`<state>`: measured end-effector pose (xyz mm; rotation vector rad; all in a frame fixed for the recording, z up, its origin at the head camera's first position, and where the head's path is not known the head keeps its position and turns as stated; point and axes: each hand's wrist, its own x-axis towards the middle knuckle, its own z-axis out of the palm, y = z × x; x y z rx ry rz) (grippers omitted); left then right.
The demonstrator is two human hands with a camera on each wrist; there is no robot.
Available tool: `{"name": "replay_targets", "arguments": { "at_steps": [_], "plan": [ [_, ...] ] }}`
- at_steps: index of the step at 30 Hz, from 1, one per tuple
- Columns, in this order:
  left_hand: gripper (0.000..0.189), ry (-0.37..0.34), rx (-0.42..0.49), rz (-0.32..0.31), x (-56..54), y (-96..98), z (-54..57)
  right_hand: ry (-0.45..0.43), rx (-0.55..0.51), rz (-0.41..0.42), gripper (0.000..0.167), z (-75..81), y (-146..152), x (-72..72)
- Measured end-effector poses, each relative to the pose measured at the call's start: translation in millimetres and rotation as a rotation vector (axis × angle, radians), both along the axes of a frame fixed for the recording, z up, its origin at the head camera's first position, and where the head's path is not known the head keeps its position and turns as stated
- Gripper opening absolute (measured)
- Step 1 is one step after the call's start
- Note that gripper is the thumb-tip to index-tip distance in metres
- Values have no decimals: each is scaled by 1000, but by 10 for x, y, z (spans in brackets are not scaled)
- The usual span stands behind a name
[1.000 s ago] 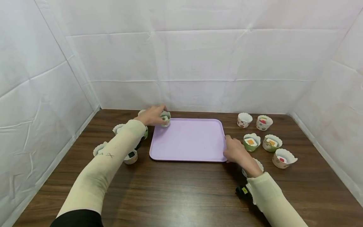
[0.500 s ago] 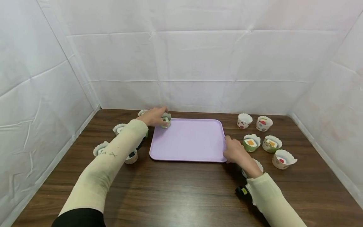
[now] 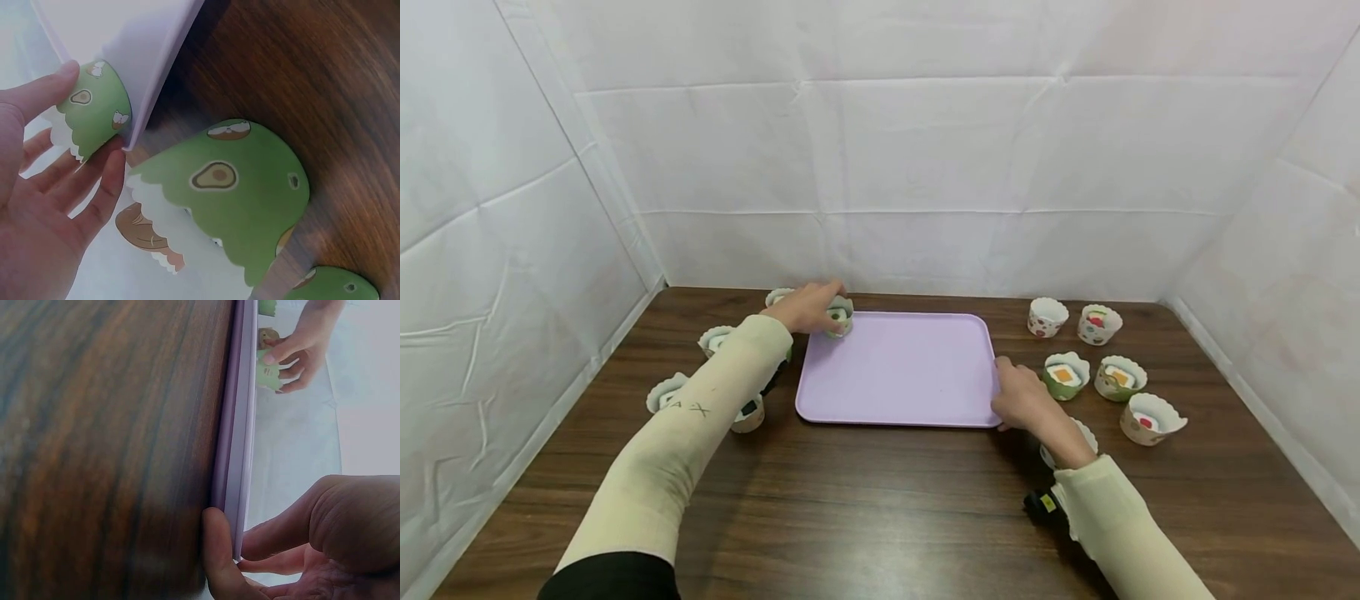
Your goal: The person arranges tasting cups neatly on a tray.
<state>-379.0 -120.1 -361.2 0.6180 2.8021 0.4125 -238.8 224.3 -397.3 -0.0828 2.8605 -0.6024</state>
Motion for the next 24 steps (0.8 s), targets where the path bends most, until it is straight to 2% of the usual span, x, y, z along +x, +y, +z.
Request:
{"name": "replay_targets", "arguments": {
  "at_steps": [9, 24],
  "plan": [
    [69, -10, 2, -1, 25, 9, -27, 2, -24, -6, 66, -34, 5, 5],
    [70, -4, 22, 4, 69, -11, 18, 7, -27, -16, 65, -46, -8, -15]
  ]
}}
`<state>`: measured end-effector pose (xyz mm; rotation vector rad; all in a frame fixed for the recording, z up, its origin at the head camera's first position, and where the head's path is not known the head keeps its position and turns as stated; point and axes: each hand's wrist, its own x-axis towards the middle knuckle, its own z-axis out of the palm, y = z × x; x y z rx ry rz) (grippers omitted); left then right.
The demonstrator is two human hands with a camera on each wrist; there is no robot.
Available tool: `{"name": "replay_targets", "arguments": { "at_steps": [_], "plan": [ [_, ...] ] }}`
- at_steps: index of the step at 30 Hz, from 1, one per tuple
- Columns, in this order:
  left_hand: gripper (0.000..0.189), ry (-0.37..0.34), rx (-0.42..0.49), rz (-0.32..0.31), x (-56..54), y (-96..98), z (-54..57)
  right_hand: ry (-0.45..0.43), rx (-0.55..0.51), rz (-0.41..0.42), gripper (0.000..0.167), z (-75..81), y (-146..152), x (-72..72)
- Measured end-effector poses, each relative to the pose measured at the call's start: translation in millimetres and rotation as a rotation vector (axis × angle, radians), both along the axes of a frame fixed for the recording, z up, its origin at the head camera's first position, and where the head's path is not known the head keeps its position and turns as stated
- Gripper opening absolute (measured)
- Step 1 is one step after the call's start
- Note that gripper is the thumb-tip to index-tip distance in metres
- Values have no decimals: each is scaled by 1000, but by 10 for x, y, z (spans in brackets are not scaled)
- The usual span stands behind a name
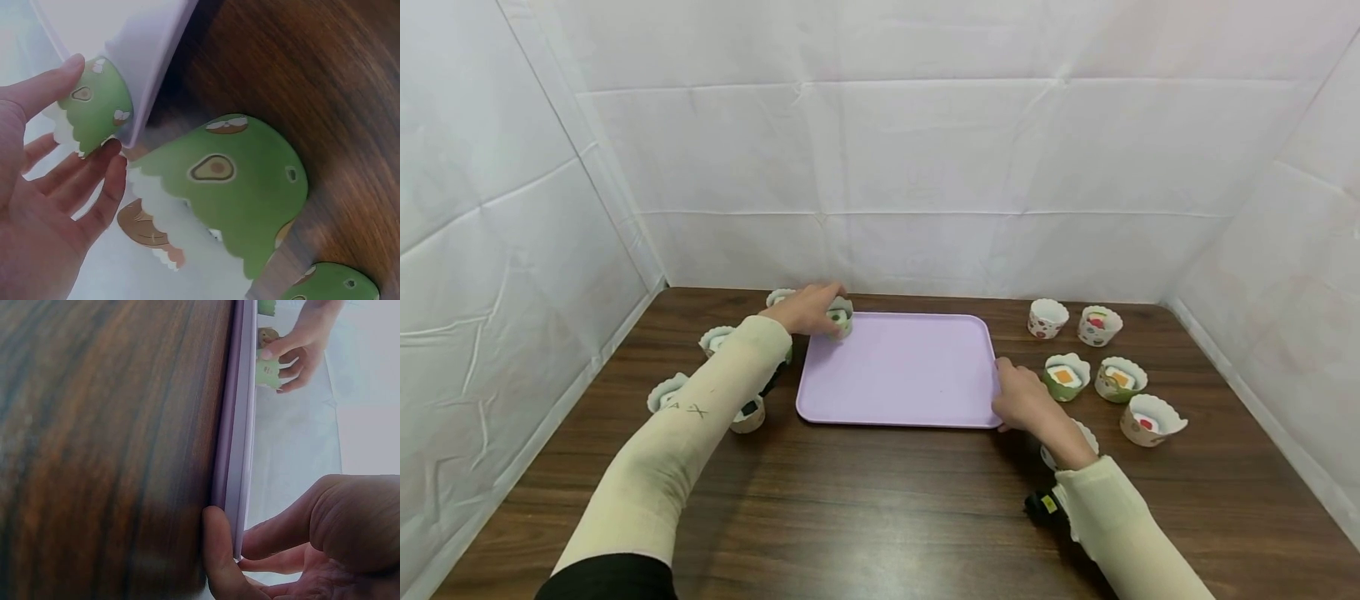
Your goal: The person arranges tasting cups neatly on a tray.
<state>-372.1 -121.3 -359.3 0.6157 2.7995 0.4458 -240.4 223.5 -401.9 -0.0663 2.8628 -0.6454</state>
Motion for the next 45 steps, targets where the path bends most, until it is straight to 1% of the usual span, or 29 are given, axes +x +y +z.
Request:
{"name": "replay_targets", "arguments": {
  "at_steps": [5, 8, 12, 15, 19, 22, 25, 28, 32, 35, 42, 45],
  "plan": [
    [76, 19, -20, -9, -21, 6, 42, 10, 3, 8, 64, 6, 19, 5],
    [76, 37, -24, -4, -27, 6, 89, 5, 2, 8, 64, 10, 33, 6],
    [73, 42, 34, 17, -14, -20, 190, -1, 8, 0, 65, 7, 47, 8],
    [70, 38, 84, 26, -20, -79, 265, 8, 19, 3, 66, 6, 52, 5],
    [68, 57, 96, 45, -51, -208, 313, 13, 10, 6, 65, 3, 46, 5],
    [66, 88, 71, 64, -59, -322, 312, 9, -2, 6, 66, 2, 38, 6],
    [64, 113, 29, 78, -64, -437, 284, 0, -6, 9, 67, 7, 31, 8],
    [64, 129, 5, 79, -77, -532, 248, -7, -1, 6, 67, 14, 33, 11],
    [65, 139, -4, 71, -91, -627, 209, 2, 9, 3, 67, 15, 42, 21],
    [69, 126, -7, 72, -92, -673, 191, 9, 14, 4, 67, 9, 47, 30],
    [86, 62, -4, 111, -119, -688, 160, 13, 14, 3, 67, 20, 58, 33],
    [86, 46, 3, 116, -140, -681, 134, 6, 8, -2, 67, 22, 52, 33]
  ]
}}
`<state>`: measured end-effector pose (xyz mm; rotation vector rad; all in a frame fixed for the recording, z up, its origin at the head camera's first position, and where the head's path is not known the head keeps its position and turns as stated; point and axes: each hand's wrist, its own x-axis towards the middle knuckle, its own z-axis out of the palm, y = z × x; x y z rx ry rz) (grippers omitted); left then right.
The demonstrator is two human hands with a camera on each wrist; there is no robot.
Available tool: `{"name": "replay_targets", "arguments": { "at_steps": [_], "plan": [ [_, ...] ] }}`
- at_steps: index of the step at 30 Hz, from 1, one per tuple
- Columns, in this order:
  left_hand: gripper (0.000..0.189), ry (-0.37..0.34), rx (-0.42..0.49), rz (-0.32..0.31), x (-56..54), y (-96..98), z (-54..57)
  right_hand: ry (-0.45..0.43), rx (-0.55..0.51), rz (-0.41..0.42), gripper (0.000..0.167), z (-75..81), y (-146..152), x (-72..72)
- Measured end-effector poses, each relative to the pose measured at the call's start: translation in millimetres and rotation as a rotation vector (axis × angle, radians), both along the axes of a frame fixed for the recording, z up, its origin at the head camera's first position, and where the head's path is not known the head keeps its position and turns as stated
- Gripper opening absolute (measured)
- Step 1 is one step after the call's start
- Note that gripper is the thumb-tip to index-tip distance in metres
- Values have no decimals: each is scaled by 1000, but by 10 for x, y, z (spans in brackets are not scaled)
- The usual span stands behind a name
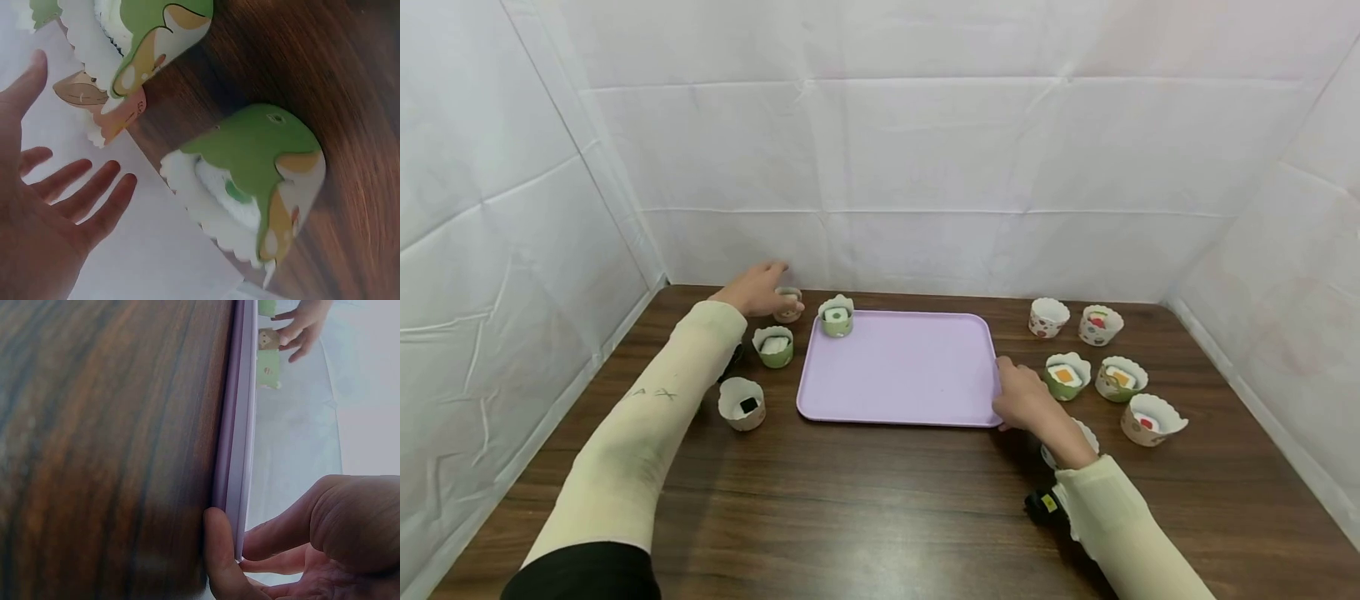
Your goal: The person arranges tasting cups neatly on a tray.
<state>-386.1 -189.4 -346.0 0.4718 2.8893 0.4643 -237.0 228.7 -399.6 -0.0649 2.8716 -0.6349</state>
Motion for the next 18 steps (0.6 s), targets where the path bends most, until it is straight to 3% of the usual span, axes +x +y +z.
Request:
{"name": "replay_targets", "arguments": {
  "at_steps": [6, 11, 18],
  "plan": [
    [81, -21, -17, -48, -10, -17, -73, -6, -11, -1, 67, -14, -31, 3],
    [74, -44, -33, -37, -4, -54, -97, -3, -3, 4, 66, -8, -56, 0],
    [62, -51, -66, -37, 32, -45, -26, -4, -4, 4, 67, -6, -54, -7]
  ]
}}
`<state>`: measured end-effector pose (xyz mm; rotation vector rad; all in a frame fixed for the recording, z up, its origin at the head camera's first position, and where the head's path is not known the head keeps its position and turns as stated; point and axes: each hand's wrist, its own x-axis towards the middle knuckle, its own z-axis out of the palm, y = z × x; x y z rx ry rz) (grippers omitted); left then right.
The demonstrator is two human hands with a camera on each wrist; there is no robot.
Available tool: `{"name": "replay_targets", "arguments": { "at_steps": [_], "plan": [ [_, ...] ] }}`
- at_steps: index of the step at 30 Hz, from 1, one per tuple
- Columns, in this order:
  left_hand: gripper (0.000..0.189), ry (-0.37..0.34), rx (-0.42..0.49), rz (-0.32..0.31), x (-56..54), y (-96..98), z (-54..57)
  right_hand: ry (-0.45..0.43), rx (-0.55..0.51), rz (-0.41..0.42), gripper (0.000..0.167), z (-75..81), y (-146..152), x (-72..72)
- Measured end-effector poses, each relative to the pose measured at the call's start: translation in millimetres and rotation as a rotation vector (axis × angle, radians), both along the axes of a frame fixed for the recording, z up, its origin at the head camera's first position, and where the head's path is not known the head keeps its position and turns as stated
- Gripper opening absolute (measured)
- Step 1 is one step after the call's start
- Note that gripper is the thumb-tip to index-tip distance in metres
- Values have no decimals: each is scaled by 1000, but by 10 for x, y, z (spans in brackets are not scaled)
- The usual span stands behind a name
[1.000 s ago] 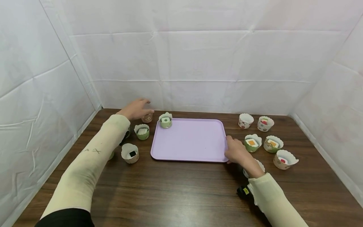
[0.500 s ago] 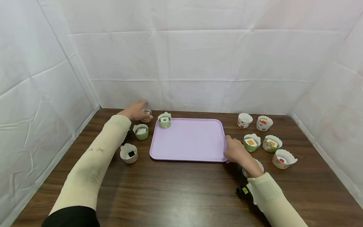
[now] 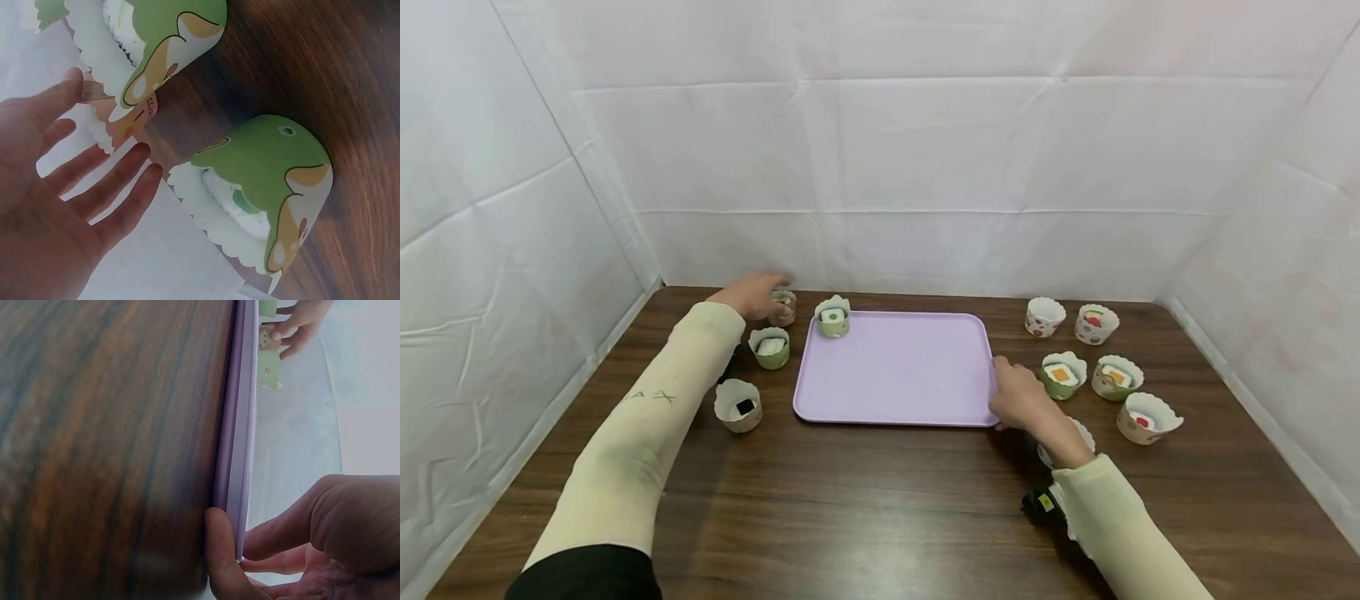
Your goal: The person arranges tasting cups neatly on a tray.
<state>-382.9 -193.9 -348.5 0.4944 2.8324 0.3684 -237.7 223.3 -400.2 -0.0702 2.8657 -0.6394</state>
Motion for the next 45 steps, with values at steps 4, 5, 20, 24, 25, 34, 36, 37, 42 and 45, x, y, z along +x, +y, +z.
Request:
{"name": "replay_targets", "arguments": {
  "at_steps": [4, 5, 20, 24, 25, 34, 36, 37, 42, 45],
  "plan": [
    [61, -17, -14, 3, 32, 6, 24, -1, 7, -4, 66, 1, 3, -3],
    [60, -21, -19, 4, 33, 8, 25, -1, 8, -3, 66, 3, 6, -3],
    [57, -85, -18, 50, 63, 25, 14, 2, 28, 6, 66, -18, 10, -12],
    [55, -93, -8, 48, 52, 13, -6, 1, 24, 10, 66, -19, 14, -12],
    [54, -93, -4, 43, 49, 11, -10, 0, 22, 10, 66, -16, 16, -12],
    [53, -79, 67, 27, 49, 17, 57, 1, 11, 7, 66, -1, 33, 5],
    [53, -54, 74, 23, 44, 27, 78, 1, 11, 7, 66, 1, 35, 7],
    [53, -36, 75, 17, 42, 33, 89, 6, 19, 9, 67, 0, 38, 6],
    [54, 54, 95, -3, 20, 74, 126, 20, 29, 12, 67, -5, 43, -1],
    [56, 90, 103, -6, 7, 105, 130, 18, 17, 11, 67, -9, 45, -1]
  ]
}}
